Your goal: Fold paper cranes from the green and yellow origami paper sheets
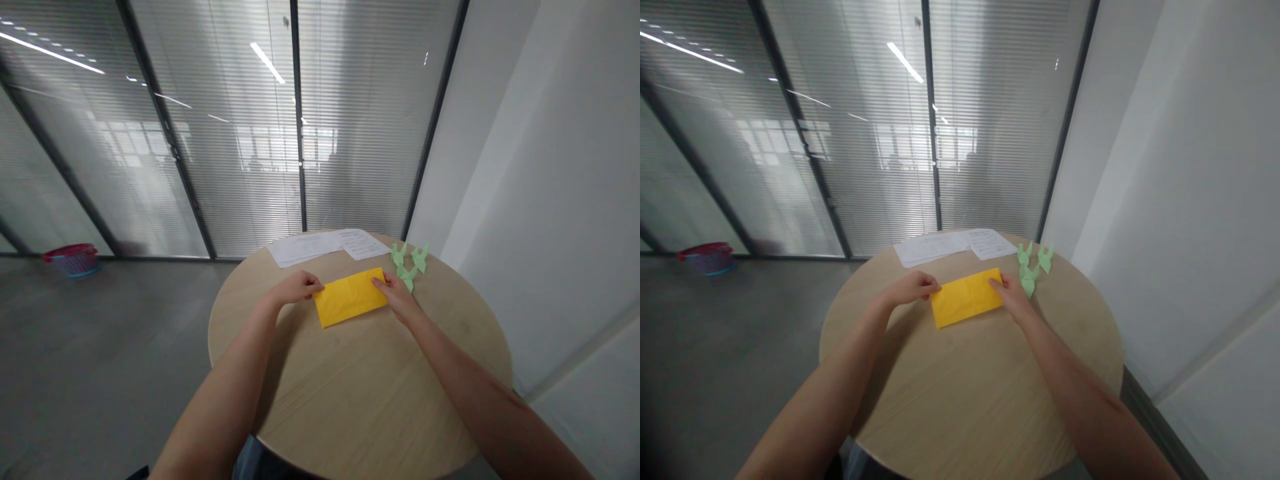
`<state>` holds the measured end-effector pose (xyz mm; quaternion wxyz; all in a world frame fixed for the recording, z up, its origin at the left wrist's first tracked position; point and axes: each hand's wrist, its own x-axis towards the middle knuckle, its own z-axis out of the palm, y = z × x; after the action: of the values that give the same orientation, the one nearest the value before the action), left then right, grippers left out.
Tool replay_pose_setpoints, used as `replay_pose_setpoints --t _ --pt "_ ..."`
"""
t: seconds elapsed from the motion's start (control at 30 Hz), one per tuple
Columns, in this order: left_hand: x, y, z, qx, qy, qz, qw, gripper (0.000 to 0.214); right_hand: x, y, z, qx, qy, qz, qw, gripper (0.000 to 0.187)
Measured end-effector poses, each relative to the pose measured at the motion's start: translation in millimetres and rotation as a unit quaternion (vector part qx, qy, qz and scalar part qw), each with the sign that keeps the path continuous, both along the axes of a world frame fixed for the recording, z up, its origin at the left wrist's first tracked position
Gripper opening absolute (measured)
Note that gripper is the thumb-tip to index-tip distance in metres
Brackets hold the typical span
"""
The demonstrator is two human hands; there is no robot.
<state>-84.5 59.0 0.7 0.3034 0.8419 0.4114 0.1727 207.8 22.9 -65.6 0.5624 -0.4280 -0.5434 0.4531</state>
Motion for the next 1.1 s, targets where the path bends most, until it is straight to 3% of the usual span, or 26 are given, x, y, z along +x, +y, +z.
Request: replay_pose_setpoints --t 0.17,0.33,0.43,0.6,0.7,0.83,0.97,1.1 --pt "-8 7 -1.9 0.005 -0.036 0.053 0.998 0.036 6 6 -4.0 0.028 -0.021 -0.062 0.997 0.036" --pt "2 6 -3.9 0.159 0.027 0.158 0.974 0.031 8 8 -3.4 0.043 -0.067 -0.066 0.995 0.037" --pt "17 -4 -2.1 0.193 0.028 0.145 0.970 0.035 1 3 0.6 0.045 -0.105 -0.044 0.992 0.034" --pt "37 -23 1.5 0.107 -0.016 0.017 0.994 0.037 -17 -13 10.1 0.085 -0.189 -0.027 0.978 0.027" --pt "40 -25 0.0 0.031 -0.025 -0.021 0.999 0.034 -23 -21 14.2 0.114 -0.230 -0.032 0.966 0.024" --pt "36 -19 -4.5 -0.054 -0.098 -0.018 0.994 0.032 -25 -28 19.1 0.148 -0.257 -0.037 0.954 0.028" --pt "32 -14 -7.4 -0.114 -0.166 -0.003 0.979 0.031 -25 -31 23.9 0.191 -0.261 0.005 0.946 0.025" --pt "29 -14 -7.3 -0.147 -0.179 0.005 0.973 0.029 -26 -29 20.4 0.141 -0.241 0.016 0.960 0.026"
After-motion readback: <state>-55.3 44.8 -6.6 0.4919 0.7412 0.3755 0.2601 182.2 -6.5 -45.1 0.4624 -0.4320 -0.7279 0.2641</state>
